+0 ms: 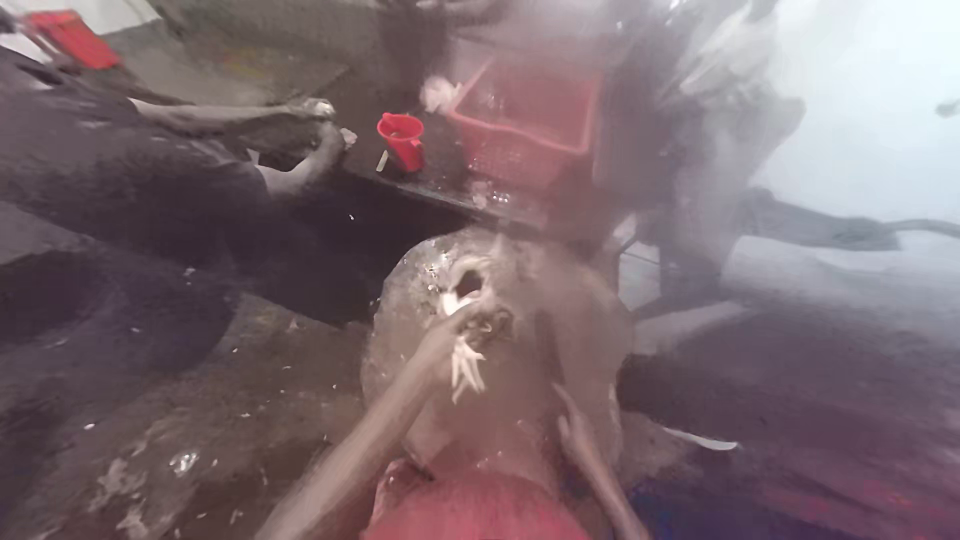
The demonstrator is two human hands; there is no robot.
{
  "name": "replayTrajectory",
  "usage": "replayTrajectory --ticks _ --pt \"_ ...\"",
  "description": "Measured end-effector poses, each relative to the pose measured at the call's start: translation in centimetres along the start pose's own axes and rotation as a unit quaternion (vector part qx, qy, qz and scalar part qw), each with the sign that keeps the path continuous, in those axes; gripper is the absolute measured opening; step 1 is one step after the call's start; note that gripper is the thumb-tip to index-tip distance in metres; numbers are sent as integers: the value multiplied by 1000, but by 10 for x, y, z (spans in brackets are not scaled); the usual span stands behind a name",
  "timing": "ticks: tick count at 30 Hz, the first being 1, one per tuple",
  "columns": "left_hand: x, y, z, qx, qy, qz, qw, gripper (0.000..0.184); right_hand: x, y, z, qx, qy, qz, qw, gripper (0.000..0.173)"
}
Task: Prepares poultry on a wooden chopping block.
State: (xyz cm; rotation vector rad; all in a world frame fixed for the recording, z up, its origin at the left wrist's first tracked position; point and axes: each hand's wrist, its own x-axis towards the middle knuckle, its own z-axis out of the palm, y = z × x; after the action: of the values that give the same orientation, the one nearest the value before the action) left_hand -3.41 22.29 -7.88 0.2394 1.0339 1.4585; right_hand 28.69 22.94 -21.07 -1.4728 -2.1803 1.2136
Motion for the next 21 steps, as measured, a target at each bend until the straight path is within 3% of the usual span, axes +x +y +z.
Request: replayTrajectory --ticks 3,6,8,10,12,13,15,17,19,21 --pt "-36 -31 -49 -40 30 -84 995 32 -25 13 8 36 -23 22 999 57" --pt "-72 -81 -116 5 29 -193 981 24 -42 25 21 13 -9 -5 1000 58" --pt "-89 -107 -150 66 35 -221 972 19 -41 22 18 3 -11 -7 1000 59" --pt "-99 -118 -164 188 99 -174 962 22 -39 21 17 -16 -17 0 1000 60" --pt "-96 -119 -168 343 145 -111 921 61 -39 15 14 -31 -20 3 999 60" --pt "-88 -120 -169 408 151 -86 897 71 -39 12 12 -41 -22 5 999 60" --pt "-71 -122 -167 513 134 -31 847 64 -40 8 10 -55 -24 12 998 61" --pt "-53 -125 -159 579 120 -20 806 42 -39 5 10 -48 -21 15 999 63" --pt "-42 -128 -147 598 94 -45 795 39 -46 4 12 -28 -14 33 999 67" --pt "-37 -126 -138 583 73 -62 807 45 -51 10 17 26 -2 58 998 71"
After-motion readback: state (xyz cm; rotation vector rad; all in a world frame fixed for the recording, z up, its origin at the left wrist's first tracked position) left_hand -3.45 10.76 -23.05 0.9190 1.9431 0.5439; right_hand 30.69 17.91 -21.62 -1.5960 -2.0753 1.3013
